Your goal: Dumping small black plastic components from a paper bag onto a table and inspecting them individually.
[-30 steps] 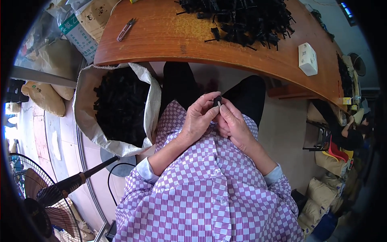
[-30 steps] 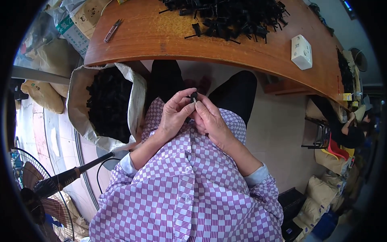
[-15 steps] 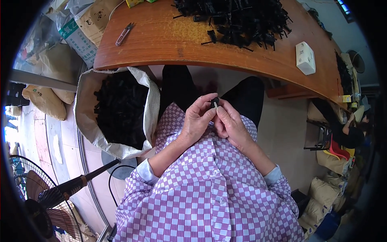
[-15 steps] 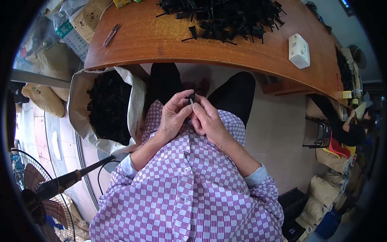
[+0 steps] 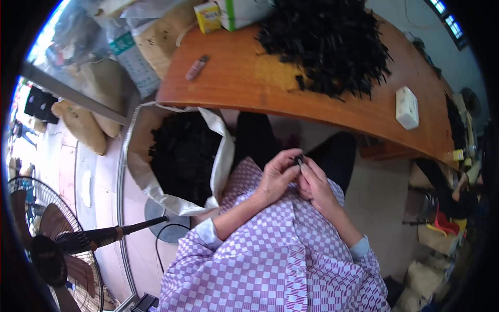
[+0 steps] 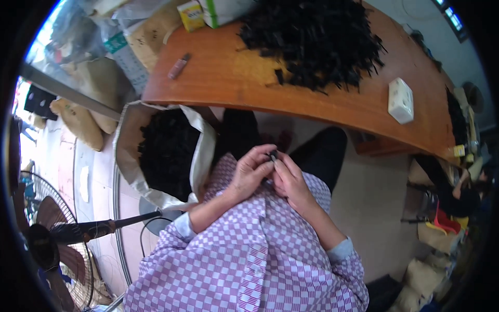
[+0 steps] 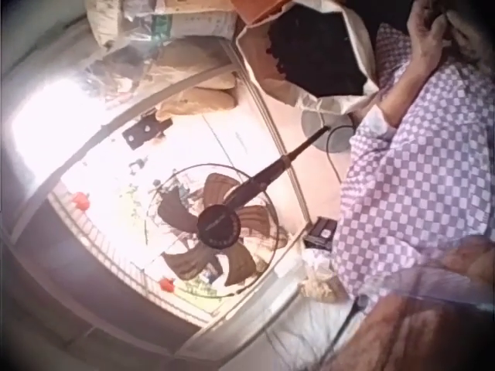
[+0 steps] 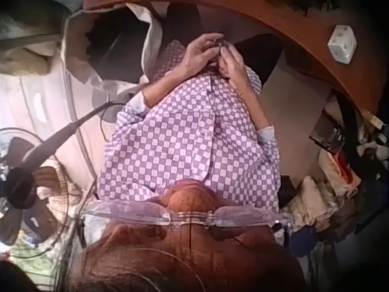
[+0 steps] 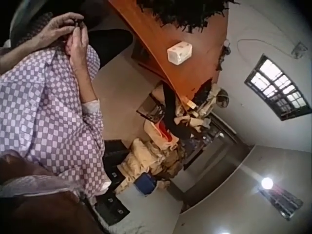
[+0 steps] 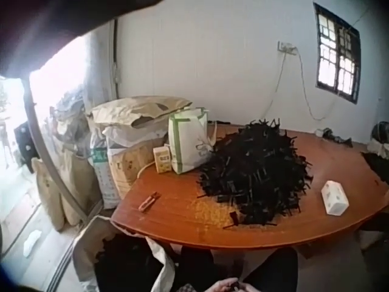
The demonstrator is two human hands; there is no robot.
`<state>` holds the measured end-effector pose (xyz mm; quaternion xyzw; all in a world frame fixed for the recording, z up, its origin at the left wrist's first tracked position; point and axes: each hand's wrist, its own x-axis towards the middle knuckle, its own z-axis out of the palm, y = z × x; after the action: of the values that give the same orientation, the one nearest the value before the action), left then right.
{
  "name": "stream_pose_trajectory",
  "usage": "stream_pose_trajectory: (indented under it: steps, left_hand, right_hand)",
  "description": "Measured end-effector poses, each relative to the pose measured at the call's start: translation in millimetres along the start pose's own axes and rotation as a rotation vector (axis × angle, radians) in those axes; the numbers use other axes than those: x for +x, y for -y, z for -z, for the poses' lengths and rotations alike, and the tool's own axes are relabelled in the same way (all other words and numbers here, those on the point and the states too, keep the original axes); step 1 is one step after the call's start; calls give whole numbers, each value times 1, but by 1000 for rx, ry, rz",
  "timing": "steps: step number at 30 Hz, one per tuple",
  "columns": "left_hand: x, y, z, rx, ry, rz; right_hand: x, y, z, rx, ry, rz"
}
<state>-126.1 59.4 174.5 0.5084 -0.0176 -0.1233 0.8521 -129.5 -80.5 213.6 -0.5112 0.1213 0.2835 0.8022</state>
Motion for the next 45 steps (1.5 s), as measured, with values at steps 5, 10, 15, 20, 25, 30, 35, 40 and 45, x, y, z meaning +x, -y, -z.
stream_pose_trajectory:
  steps: [5, 10, 15, 20, 25, 30, 35, 40, 45]
  left_hand:
    - [1, 9, 4, 60, -7, -58]
    - [-17, -4, 6, 105, -77, -155]
    - [0, 7, -4, 215, -26, -131]
    - [-11, 10, 1, 357, -160, -354]
    - [-13, 5, 2, 437, -160, -412]
    - [-11, -1, 10, 369, -139, -392]
    - [-12, 2, 9, 375, -159, -385]
    - [-18, -3, -6, 392, -178, -310]
    - [-21, -1, -2, 535, -148, -247]
  right_hand:
    - [4, -7, -1, -114, 9, 71]
    - [4, -7, -15, -95, 96, 19]
    - [10, -16, 0, -119, -24, 119]
    - [12, -18, -6, -216, -39, 98]
    - [10, -13, -10, -284, 20, 103]
    - [16, -18, -11, -216, 78, 164]
    - [21, -23, -8, -174, 94, 154]
    - [13, -17, 4, -229, 127, 125]
    - [0, -16, -10, -142, -53, 47]
